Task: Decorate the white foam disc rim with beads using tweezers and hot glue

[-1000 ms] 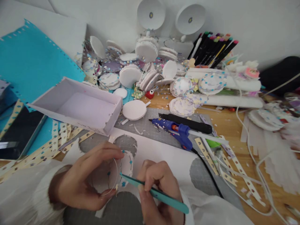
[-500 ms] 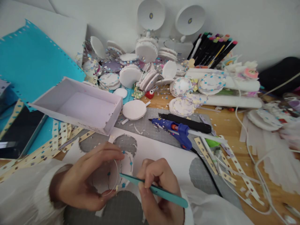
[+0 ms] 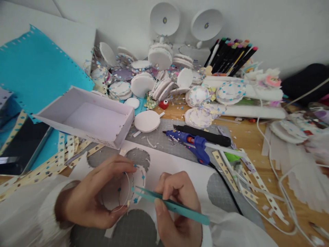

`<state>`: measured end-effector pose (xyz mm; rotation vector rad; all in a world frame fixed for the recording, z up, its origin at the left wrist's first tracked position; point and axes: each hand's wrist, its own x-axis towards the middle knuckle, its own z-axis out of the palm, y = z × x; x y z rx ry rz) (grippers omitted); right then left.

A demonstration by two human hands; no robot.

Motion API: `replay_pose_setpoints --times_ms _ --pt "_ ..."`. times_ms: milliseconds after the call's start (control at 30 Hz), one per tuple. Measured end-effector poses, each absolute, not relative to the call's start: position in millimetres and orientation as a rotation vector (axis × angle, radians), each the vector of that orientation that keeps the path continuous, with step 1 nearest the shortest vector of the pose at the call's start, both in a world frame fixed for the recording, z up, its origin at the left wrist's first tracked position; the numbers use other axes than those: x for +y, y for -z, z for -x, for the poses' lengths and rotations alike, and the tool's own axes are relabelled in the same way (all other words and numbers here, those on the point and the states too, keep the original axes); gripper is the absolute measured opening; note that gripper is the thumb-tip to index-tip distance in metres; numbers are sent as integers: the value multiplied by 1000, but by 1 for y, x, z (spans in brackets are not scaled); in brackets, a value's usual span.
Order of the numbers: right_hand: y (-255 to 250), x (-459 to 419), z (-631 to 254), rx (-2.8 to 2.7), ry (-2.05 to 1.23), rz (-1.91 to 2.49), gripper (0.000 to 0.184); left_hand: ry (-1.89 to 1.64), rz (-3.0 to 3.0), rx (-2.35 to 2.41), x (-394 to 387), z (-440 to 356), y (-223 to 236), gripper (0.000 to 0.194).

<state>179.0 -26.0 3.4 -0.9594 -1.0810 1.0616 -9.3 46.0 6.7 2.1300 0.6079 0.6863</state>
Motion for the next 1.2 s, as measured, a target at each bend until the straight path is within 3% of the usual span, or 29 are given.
replay_pose_setpoints --times_ms 533,867,1200 --pt "-7 -11 -192 -934 -869 1002 14 -704 -2169 636 46 11 -7 68" --pt "0 1 -199 -908 -643 933 14 -542 -2607 596 58 -12 -32 55" --pt "2 -2 -197 -990 -518 859 13 -326 -2731 739 64 -16 -38 85"
